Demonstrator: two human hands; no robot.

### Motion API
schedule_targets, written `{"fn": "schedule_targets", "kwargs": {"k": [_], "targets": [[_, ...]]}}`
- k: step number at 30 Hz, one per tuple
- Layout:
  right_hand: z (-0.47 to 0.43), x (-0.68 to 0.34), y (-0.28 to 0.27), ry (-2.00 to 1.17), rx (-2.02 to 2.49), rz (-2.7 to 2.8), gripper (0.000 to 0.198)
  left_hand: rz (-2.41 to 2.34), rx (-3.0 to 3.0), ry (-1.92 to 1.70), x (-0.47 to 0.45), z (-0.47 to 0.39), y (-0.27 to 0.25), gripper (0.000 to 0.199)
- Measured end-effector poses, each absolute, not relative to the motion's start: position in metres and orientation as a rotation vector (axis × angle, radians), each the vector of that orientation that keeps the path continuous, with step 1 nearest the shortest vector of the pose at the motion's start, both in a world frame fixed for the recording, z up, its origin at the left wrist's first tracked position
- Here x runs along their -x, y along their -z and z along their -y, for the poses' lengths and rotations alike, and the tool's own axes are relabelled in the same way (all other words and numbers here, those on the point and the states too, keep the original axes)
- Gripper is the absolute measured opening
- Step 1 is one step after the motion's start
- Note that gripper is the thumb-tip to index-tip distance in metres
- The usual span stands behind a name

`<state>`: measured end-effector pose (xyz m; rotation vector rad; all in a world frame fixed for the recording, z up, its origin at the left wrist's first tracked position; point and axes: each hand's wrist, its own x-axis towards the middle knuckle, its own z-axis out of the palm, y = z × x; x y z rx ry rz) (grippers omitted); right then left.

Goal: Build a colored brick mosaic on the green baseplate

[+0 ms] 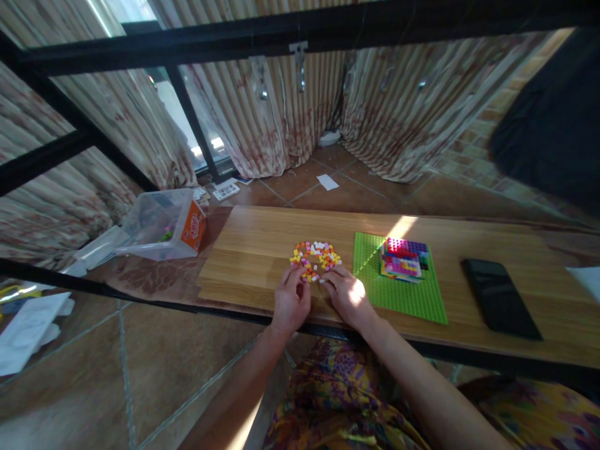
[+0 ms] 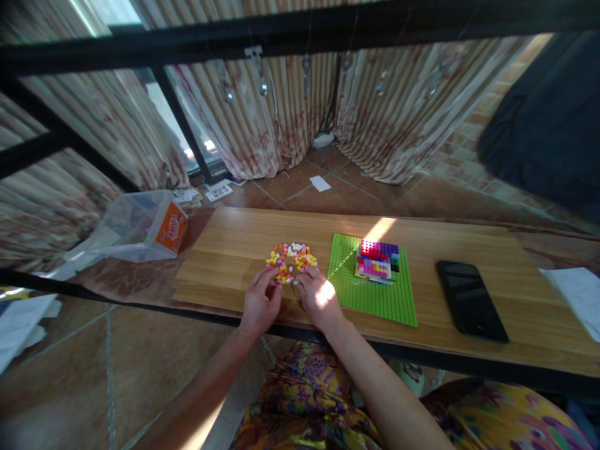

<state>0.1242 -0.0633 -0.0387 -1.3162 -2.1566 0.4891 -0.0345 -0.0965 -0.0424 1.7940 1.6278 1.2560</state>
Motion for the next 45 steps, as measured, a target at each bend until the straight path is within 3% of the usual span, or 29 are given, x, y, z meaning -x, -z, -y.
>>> {"fn": "schedule_targets", "kwargs": {"k": [7, 18, 33, 45], "targets": [[0.09, -0.125, 0.023, -0.706, 1.109, 2.088, 0.015, -1.479, -1.355, -1.148, 0.021, 0.118, 0.017, 0.019], [0.104, -0.11, 0.033, -0.503, 1.13, 1.88, 0.011, -1.198, -0.283, -1.167, 0.007, 0.115, 0.008, 0.032], [0.059, -0.109, 0.039, -0.445, 1.378, 2.108, 0.017, -1.263, -0.259, -1.229, 0.037, 0.102, 0.007, 0.019], [0.074, -0.12, 0.025, -0.524, 1.085, 2.19, 0.021, -1.265, -0.558, -0.966, 0.028, 0.106, 0.003, 0.037]]}}
